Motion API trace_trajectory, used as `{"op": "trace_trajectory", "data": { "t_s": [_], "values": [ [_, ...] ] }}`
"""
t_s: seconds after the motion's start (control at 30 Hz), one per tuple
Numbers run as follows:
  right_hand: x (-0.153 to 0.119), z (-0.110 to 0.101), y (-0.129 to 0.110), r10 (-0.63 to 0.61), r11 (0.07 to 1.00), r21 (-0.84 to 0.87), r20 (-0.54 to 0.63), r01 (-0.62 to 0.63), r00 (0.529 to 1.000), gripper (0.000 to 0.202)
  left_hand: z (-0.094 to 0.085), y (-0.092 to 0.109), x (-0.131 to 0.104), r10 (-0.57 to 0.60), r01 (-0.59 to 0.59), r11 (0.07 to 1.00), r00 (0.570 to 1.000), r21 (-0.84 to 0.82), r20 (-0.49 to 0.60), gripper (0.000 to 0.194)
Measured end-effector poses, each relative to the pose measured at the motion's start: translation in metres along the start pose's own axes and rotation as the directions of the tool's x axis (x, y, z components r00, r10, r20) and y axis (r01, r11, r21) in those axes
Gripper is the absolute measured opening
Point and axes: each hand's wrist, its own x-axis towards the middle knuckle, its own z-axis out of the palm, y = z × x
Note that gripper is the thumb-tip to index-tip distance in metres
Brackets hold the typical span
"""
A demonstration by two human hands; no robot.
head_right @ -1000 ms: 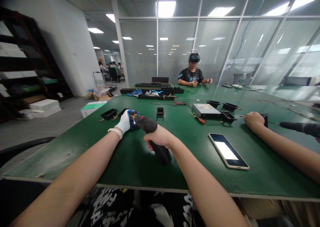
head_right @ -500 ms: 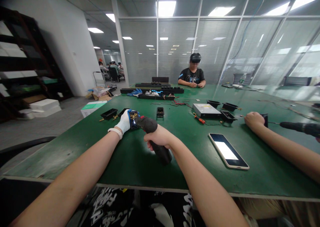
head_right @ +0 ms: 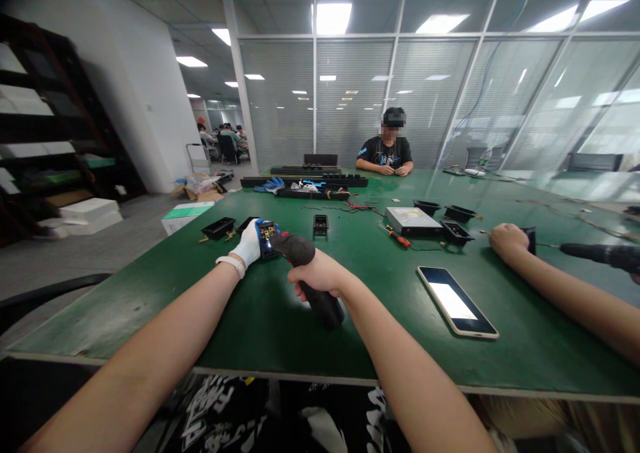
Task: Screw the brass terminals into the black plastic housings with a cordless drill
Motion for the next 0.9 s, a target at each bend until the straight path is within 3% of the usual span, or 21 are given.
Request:
{"op": "trace_trajectory", "data": {
  "t_s": [0.9],
  "values": [
    [0.001, 0.0, 0.002, 0.006, 1.0, 0.005, -0.004, -0.005, 1.0, 0.012, 0.007, 0.002, -0.01, -0.014, 0.014, 1.0, 0.999, -0.024, -0.032, 0.017]
  ]
}}
